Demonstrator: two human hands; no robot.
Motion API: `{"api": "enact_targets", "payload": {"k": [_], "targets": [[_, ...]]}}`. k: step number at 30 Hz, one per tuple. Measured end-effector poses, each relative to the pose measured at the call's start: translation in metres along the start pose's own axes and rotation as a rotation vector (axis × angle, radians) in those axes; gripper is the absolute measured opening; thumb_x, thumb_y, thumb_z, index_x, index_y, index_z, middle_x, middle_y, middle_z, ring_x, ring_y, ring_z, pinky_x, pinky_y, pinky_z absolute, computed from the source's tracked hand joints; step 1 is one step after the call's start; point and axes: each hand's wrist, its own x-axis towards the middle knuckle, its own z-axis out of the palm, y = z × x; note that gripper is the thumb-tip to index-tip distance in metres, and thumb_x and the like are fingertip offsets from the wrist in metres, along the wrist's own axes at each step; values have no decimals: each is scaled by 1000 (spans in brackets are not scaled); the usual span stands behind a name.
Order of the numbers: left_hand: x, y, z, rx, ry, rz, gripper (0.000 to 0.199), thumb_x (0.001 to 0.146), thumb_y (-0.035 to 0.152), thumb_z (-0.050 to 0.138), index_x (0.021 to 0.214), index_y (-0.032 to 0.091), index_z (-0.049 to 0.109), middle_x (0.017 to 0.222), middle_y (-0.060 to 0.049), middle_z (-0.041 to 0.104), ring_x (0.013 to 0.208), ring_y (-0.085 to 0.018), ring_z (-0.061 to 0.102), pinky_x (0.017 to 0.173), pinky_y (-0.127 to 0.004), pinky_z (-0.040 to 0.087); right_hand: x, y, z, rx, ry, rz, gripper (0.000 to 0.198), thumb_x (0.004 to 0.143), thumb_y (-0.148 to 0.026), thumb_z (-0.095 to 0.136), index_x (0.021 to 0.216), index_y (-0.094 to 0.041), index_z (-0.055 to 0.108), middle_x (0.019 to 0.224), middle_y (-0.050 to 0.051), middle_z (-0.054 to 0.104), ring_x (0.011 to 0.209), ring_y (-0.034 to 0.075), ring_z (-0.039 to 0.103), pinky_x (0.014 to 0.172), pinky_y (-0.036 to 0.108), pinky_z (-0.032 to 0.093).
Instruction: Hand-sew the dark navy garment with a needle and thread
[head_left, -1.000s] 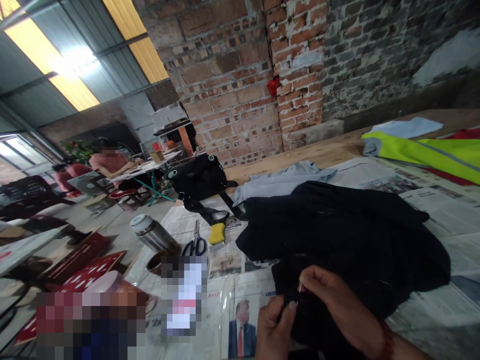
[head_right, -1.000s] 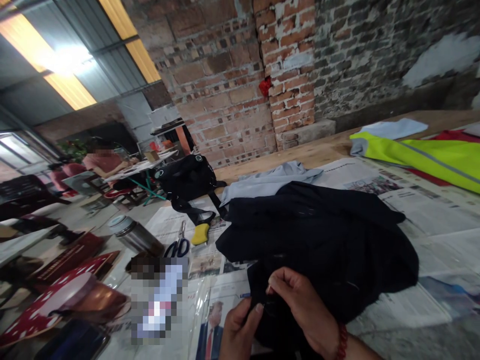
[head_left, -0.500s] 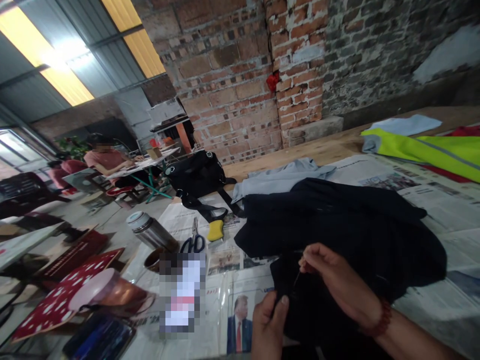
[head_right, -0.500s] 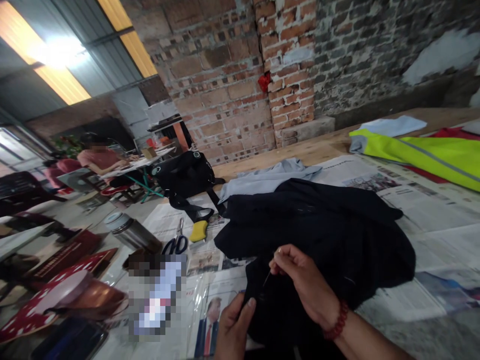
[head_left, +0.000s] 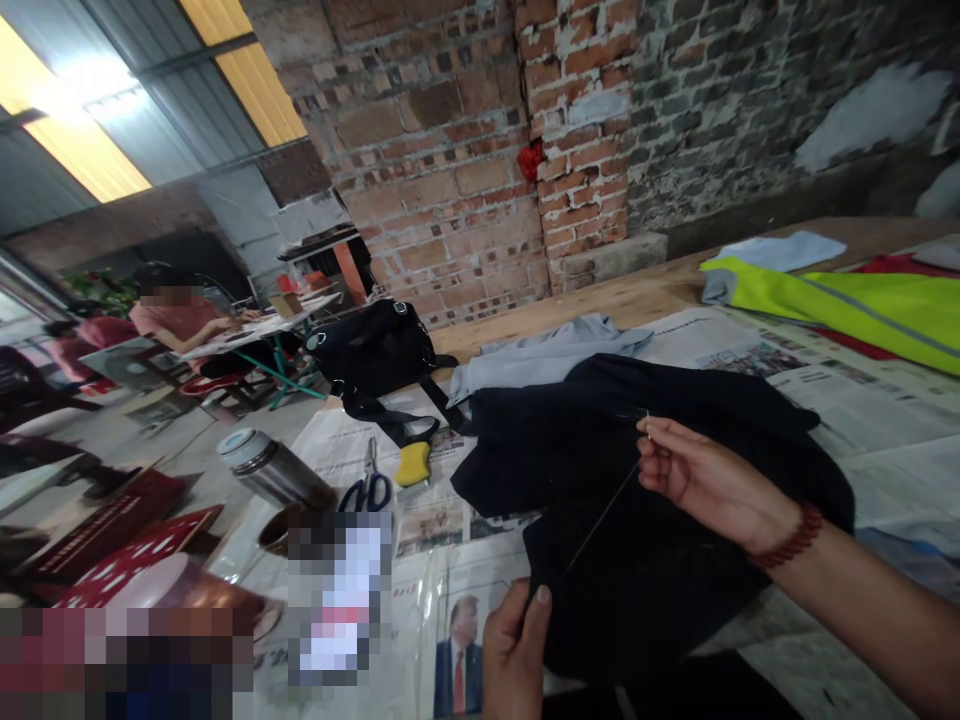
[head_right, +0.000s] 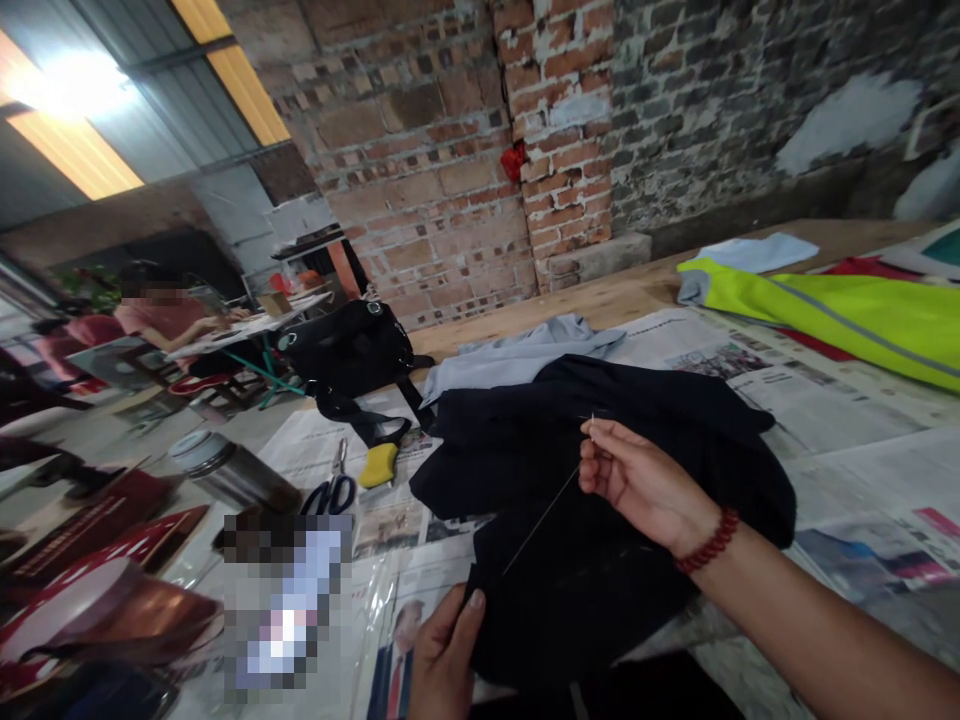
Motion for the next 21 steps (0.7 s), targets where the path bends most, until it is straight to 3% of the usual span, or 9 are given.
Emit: {"api": "enact_targets", "payload": {"k": [6, 10, 14, 18, 21], "targets": [[0, -6, 0, 45, -61, 63, 34, 70, 51, 58, 75, 20, 72, 68, -2, 68, 71, -20, 60, 64, -25, 46, -6, 4, 0, -20, -48, 61, 16, 72, -27, 65, 85, -23, 56, 66, -4, 56, 58, 12, 56, 53, 25, 45], [-2, -25, 9, 277, -121, 295, 26, 66, 49, 63, 75, 27, 74, 61, -2, 70, 61, -21, 61, 67, -31, 44, -3, 3, -6, -18, -65, 54, 15, 72, -27, 65, 82, -23, 56, 60, -5, 50, 56, 11, 53, 54, 25, 44], [-2, -40, 19, 463, -149, 548, 17, 76, 39, 57, 77, 31, 72, 61, -1, 72, 51, -18, 62, 72, -36, 40, -6, -9, -30, 22, 6, -19, 13, 68, -23, 68, 77, -22, 59, 54, -7, 45, 49, 7, 44, 49, 23, 40], [-1, -47, 19, 605, -172, 667, 18, 80, 35, 53, 85, 31, 70, 64, 0, 73, 52, -17, 63, 71, -36, 38, -24, -31, -54, 61, 114, -99, 3, 75, -21, 62, 76, -19, 63, 53, -4, 43, 49, 5, 42, 47, 24, 35], [-1, -50, 20, 691, -183, 733, 20, 83, 35, 49, 87, 30, 69, 64, 0, 73, 52, -17, 63, 71, -36, 36, -41, -53, -69, 36, 222, -152, 15, 81, -20, 53, 71, -18, 64, 52, -3, 41, 47, 4, 40, 44, 28, 29]]}}
